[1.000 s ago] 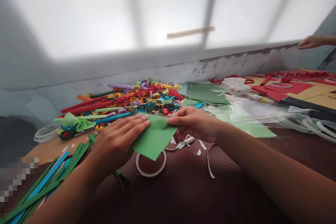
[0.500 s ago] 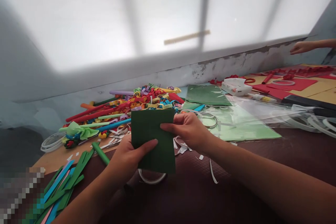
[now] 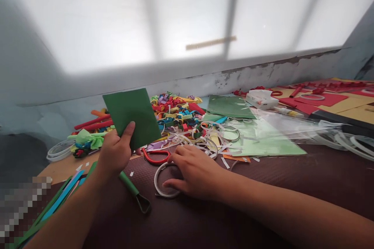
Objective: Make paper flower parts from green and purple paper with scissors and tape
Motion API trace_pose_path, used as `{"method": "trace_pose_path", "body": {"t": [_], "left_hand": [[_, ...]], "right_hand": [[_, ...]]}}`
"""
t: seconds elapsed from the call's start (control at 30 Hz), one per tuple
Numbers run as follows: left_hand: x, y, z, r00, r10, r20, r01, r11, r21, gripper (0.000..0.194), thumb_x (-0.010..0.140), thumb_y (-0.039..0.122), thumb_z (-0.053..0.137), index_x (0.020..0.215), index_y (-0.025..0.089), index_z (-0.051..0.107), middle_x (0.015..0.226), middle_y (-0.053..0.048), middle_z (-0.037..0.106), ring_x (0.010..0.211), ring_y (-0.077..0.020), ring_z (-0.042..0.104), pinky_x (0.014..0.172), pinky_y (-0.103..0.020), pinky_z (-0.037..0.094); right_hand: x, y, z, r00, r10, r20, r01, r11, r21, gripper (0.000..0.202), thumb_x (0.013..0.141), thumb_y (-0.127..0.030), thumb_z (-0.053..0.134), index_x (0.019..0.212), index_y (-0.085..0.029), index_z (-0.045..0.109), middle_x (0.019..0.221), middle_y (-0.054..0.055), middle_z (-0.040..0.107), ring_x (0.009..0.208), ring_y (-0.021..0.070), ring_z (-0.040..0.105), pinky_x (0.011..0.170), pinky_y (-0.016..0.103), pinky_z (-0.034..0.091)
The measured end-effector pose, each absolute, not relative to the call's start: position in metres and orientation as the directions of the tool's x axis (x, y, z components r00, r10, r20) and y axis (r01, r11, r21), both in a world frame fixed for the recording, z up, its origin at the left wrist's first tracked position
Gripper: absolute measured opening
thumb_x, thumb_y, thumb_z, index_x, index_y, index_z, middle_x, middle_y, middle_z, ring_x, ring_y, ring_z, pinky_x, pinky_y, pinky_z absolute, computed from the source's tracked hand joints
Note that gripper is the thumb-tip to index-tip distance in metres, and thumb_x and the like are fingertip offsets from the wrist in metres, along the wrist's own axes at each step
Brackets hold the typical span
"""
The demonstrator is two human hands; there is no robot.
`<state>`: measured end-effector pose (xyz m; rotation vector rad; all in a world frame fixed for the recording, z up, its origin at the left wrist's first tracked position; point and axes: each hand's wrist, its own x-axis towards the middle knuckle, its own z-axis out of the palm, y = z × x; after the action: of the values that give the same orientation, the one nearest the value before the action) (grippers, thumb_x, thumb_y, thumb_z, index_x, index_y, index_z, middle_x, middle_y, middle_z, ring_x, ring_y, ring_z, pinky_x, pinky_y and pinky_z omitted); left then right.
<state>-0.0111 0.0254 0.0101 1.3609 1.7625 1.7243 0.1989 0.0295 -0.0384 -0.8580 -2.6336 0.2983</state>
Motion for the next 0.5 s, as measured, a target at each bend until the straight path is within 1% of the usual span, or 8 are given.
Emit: {"method": "trace_pose_path", "body": {"t": [0.07, 0.13, 0.23, 0.3, 0.37, 0.43, 0.5], "left_hand": [[-0.009, 0.020, 0.017, -0.462, 0.791, 0.401, 0.535, -0.112, 0.838, 0.033, 0.085, 0.037, 0.068, 0.057, 0.020, 0.059, 0.048, 0.001, 0.054, 0.044, -0.0152, 0.045, 0.048, -0.028, 0.033], [-0.009, 0.017, 0.023, -0.437, 0.784, 0.441, 0.652, -0.062, 0.755, 0.038, 0.085, 0.031, 0.068, 0.052, 0.020, 0.053, 0.047, 0.003, 0.050, 0.049, -0.0142, 0.040, 0.054, -0.027, 0.028], [-0.012, 0.016, 0.030, -0.438, 0.760, 0.481, 0.720, -0.024, 0.694, 0.037, 0.083, 0.028, 0.067, 0.050, 0.021, 0.050, 0.046, 0.003, 0.046, 0.052, -0.0153, 0.037, 0.058, -0.028, 0.024], [-0.015, 0.018, 0.032, -0.461, 0.739, 0.491, 0.709, -0.025, 0.705, 0.036, 0.081, 0.030, 0.066, 0.050, 0.022, 0.050, 0.045, 0.003, 0.046, 0.053, -0.0161, 0.039, 0.057, -0.028, 0.025], [-0.018, 0.021, 0.031, -0.503, 0.697, 0.511, 0.666, -0.064, 0.743, 0.031, 0.079, 0.031, 0.065, 0.053, 0.021, 0.053, 0.048, 0.002, 0.050, 0.056, -0.0166, 0.044, 0.056, -0.027, 0.030], [-0.021, 0.024, 0.028, -0.562, 0.638, 0.526, 0.595, -0.130, 0.793, 0.023, 0.078, 0.035, 0.064, 0.062, 0.020, 0.058, 0.056, 0.002, 0.056, 0.058, -0.0165, 0.049, 0.054, -0.026, 0.036], [-0.023, 0.027, 0.025, -0.614, 0.592, 0.522, 0.513, -0.204, 0.834, 0.026, 0.078, 0.042, 0.062, 0.066, 0.020, 0.056, 0.055, 0.002, 0.054, 0.052, -0.0154, 0.050, 0.047, -0.026, 0.040]], "right_hand": [[0.199, 0.030, -0.037, -0.753, 0.613, 0.240, 0.549, 0.786, -0.285, 0.043, 0.088, -0.047, 0.072, 0.110, -0.010, 0.067, 0.111, 0.016, 0.066, 0.106, 0.0313, 0.061, 0.094, 0.044, 0.049], [0.199, 0.034, -0.038, -0.744, 0.630, 0.222, 0.572, 0.773, -0.275, 0.038, 0.090, -0.040, 0.071, 0.112, -0.009, 0.066, 0.111, 0.017, 0.066, 0.106, 0.0304, 0.062, 0.093, 0.042, 0.049], [0.201, 0.040, -0.041, -0.743, 0.640, 0.199, 0.588, 0.765, -0.262, 0.032, 0.092, -0.034, 0.069, 0.113, -0.010, 0.066, 0.110, 0.016, 0.068, 0.105, 0.0275, 0.063, 0.091, 0.038, 0.049], [0.205, 0.043, -0.038, -0.765, 0.619, 0.178, 0.573, 0.781, -0.248, 0.028, 0.093, -0.035, 0.069, 0.112, -0.014, 0.068, 0.108, 0.011, 0.070, 0.102, 0.0240, 0.065, 0.088, 0.034, 0.049], [0.209, 0.045, -0.031, -0.784, 0.596, 0.170, 0.558, 0.798, -0.228, 0.024, 0.096, -0.038, 0.065, 0.107, -0.018, 0.071, 0.105, 0.007, 0.071, 0.098, 0.0212, 0.066, 0.084, 0.031, 0.048], [0.208, 0.048, -0.019, -0.779, 0.599, 0.184, 0.566, 0.799, -0.205, 0.027, 0.101, -0.040, 0.056, 0.102, -0.018, 0.072, 0.103, 0.008, 0.072, 0.096, 0.0208, 0.066, 0.082, 0.031, 0.048], [0.200, 0.054, -0.009, -0.767, 0.608, 0.204, 0.580, 0.793, -0.186, 0.031, 0.104, -0.037, 0.049, 0.103, -0.016, 0.072, 0.104, 0.010, 0.072, 0.098, 0.0220, 0.066, 0.083, 0.032, 0.048]]}}
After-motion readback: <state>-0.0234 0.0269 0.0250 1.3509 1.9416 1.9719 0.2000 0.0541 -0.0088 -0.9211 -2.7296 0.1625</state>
